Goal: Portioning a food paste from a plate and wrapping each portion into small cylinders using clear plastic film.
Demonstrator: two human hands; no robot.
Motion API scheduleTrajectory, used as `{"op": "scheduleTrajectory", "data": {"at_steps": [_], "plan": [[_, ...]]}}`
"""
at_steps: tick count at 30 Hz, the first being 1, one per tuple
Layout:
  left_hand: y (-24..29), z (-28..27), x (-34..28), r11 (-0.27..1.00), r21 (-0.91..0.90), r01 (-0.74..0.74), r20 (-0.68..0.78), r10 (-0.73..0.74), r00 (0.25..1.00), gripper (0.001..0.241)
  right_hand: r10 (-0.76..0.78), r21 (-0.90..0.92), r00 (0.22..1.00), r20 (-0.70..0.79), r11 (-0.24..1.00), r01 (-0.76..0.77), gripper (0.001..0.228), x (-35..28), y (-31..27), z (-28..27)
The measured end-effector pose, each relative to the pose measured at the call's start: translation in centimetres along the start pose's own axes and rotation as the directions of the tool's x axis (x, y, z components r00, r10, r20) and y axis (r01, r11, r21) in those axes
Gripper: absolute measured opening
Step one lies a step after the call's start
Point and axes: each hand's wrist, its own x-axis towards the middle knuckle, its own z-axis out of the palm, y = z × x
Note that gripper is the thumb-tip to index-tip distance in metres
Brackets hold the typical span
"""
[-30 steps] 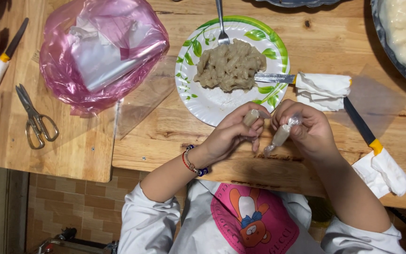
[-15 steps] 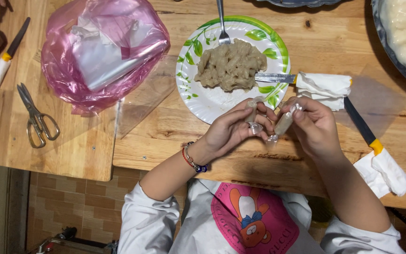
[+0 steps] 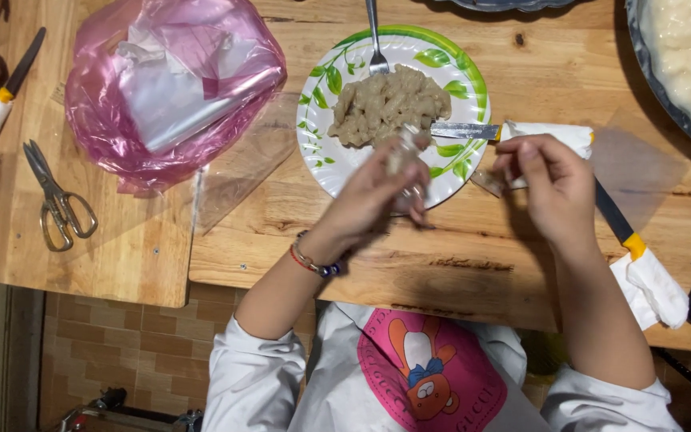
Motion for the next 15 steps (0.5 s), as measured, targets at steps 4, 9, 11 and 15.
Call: {"op": "scheduleTrajectory", "data": {"at_steps": [4, 9, 11, 15], "plan": [[4.7, -6.8, 0.1, 0.718, 0.680, -0.153, -0.440, 0.565, 0.698, 0.046, 0.054, -0.739, 0.995, -0.079, 0.667, -0.095, 0.029, 0.2, -0.9, -0.3], [7.7, -13.3, -1.5, 0.301, 0.909, 0.288, -0.416, 0.709, 0.570, 0.045, 0.063, -0.894, 0.990, 0.123, 0.440, 0.083, 0.034, -0.3, 0.1, 0.9], [8.1, -13.2, -1.7, 0.188, 0.899, 0.395, -0.408, 0.687, 0.602, 0.045, 0.058, -0.918, 0.990, 0.126, 0.386, 0.094, 0.027, -0.4, 0.3, 0.8], [6.9, -12.4, -1.0, -0.080, 0.893, 0.442, -0.185, 0.831, 0.524, 0.052, 0.141, -0.884, 0.983, 0.118, 0.466, 0.039, 0.027, 0.4, -0.5, 0.1]]}}
